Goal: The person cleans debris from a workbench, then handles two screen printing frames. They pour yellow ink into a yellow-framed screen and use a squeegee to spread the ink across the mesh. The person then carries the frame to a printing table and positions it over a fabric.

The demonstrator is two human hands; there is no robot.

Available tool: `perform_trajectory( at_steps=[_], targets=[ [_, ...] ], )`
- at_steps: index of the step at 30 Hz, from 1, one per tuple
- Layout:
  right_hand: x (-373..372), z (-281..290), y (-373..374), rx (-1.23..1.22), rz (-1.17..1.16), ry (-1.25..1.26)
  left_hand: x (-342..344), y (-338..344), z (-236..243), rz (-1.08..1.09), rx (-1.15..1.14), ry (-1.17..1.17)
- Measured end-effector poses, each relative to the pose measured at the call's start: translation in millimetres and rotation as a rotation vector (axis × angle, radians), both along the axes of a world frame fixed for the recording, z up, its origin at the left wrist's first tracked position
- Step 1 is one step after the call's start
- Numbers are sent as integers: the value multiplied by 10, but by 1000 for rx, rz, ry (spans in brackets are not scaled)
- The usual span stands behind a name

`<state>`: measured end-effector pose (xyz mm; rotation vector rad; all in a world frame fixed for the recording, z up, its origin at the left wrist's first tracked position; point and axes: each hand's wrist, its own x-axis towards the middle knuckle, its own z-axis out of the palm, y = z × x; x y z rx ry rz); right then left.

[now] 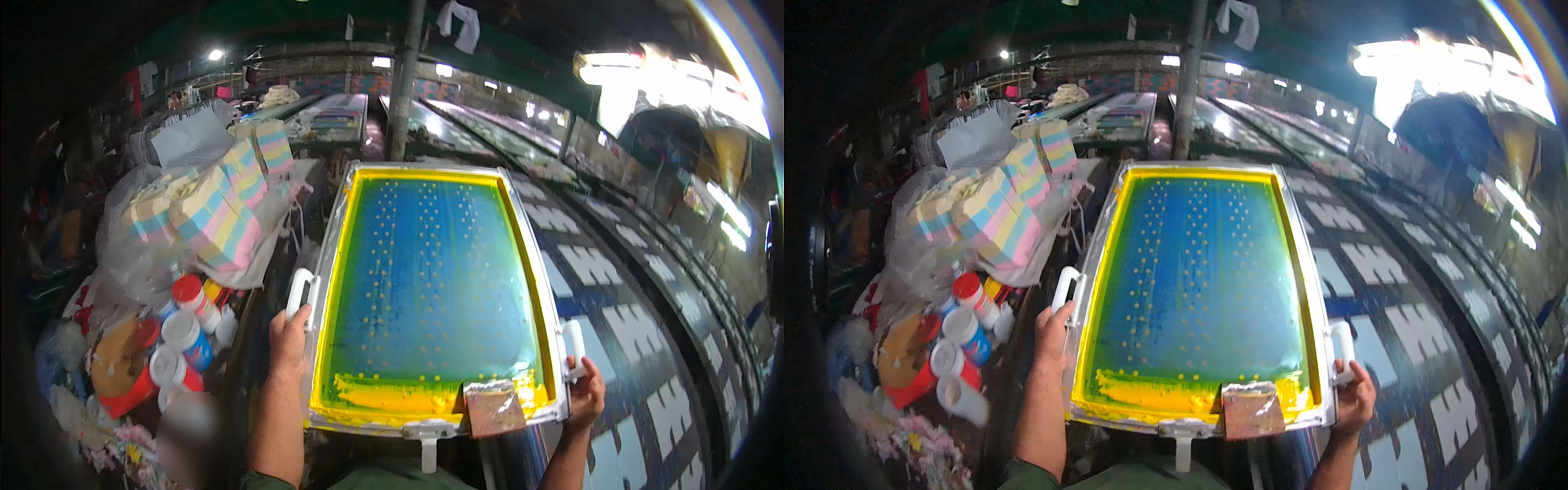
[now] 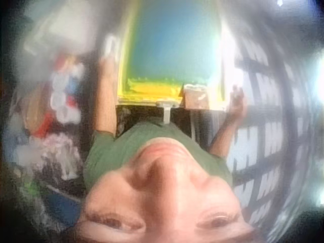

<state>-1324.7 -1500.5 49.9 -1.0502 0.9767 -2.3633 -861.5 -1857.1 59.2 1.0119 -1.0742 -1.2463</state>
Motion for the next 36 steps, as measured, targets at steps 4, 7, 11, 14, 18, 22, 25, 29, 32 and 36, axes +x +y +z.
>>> perform_trajectory(
  at_steps=[4, 7, 11, 14, 18, 22, 25, 29, 32, 36],
  targets=[
    [-94, 112, -993, 14, 16, 12, -132, -968, 132, 24, 8, -13],
    [-264, 194, -1679, 25, 3, 37, -334, -1695, 202, 21, 63, -40],
    [-405, 179, -2352, 29, 18, -25, -480, -2378, 214, 22, 77, -5],
    [-763, 102, -3085, 33, 10, 79, -703, -3095, 151, 0, 46, 78],
    [-1298, 52, -4337, 32, 36, 159, -1029, -4173, 30, 37, -3, 128],
    [-1632, 102, -5800, 37, 0, 129, -1261, -5357, 85, 132, 8, 90],
    [-1766, 246, -6701, 12, 84, 56, -1143, -5933, 221, 210, 89, 41],
    [-1929, 343, -8080, 121, 147, 6, -1147, -6836, 385, 230, 13, 111],
    [-1989, 366, -9051, 76, 235, 9, -1092, -7419, 475, 263, -44, 98],
    [-2188, 311, -10194, 7, 298, 37, -1216, -8320, 338, 343, -93, 35]
  ],
)
